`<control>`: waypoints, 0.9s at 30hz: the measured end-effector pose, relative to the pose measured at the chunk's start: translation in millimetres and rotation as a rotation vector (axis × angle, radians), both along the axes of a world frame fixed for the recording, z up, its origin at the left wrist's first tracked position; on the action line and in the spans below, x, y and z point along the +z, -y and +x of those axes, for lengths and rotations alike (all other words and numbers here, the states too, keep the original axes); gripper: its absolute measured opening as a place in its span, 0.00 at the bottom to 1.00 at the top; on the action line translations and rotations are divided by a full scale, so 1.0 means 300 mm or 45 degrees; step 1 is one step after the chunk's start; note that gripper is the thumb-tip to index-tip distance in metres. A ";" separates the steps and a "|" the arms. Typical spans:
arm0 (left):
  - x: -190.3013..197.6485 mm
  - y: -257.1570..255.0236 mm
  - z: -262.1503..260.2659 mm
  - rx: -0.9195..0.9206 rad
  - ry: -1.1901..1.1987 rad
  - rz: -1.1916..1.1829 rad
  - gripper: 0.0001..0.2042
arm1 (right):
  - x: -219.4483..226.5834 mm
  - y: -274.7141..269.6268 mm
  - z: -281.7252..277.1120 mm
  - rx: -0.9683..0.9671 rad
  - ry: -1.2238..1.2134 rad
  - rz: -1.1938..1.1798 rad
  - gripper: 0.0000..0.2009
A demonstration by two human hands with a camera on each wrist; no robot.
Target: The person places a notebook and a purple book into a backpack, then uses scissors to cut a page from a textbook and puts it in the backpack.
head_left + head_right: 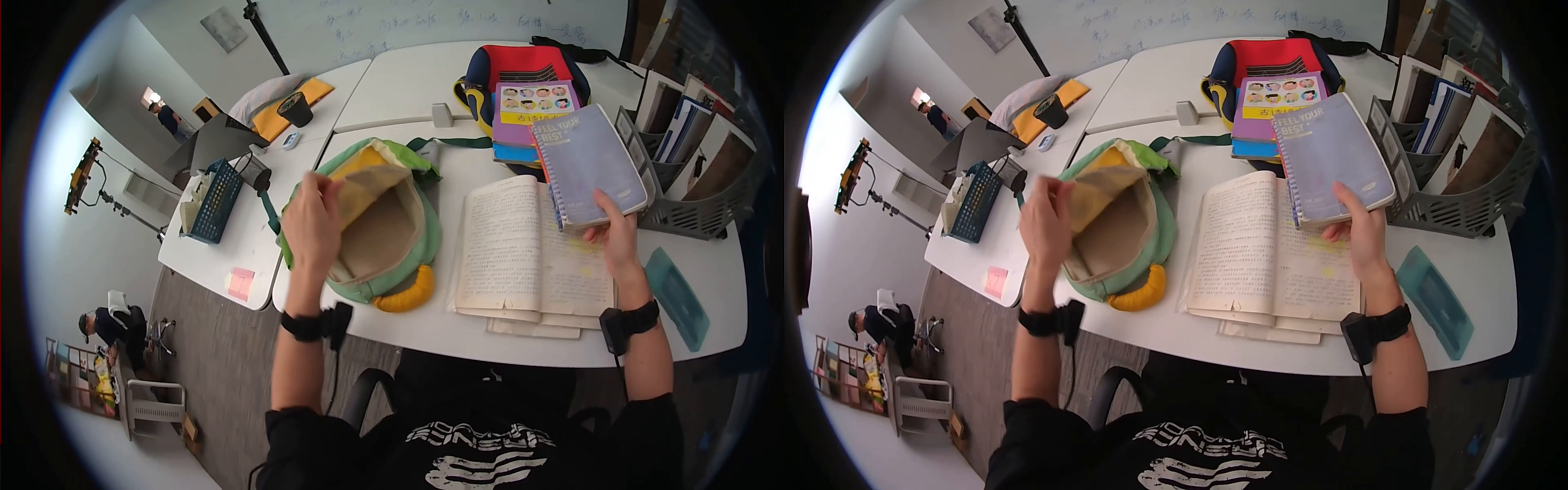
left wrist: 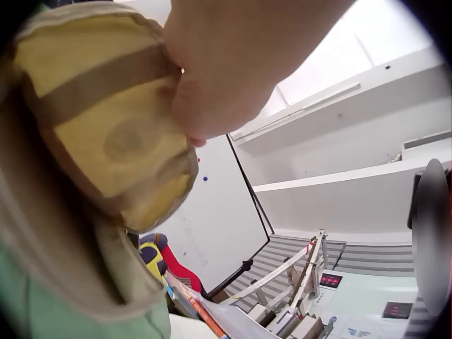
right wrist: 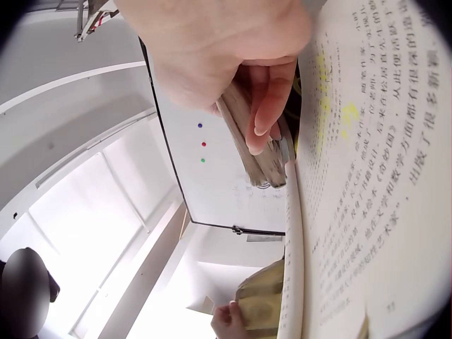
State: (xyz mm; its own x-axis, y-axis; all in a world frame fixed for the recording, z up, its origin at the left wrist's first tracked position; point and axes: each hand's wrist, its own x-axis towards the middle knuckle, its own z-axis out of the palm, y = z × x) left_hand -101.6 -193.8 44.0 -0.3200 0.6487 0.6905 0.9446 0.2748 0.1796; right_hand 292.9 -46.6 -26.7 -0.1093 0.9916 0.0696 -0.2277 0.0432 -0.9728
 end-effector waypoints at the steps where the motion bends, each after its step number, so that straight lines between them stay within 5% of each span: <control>1: 0.048 -0.012 -0.011 0.003 -0.066 0.002 0.11 | 0.013 0.003 0.001 0.009 0.025 0.001 0.16; 9: 0.252 -0.095 -0.045 -0.192 -0.262 0.280 0.09 | -0.008 -0.018 0.020 0.022 0.046 -0.034 0.16; 21: 0.224 -0.093 -0.034 -0.277 -0.303 0.244 0.08 | 0.007 -0.010 0.021 0.061 0.092 -0.042 0.19; 24: 0.171 -0.053 0.004 -0.394 0.283 0.036 0.08 | 0.007 -0.008 0.023 0.066 0.099 -0.055 0.19; 27: 0.083 0.003 0.059 -0.481 0.546 -0.226 0.12 | 0.004 -0.017 0.021 0.076 0.102 -0.039 0.19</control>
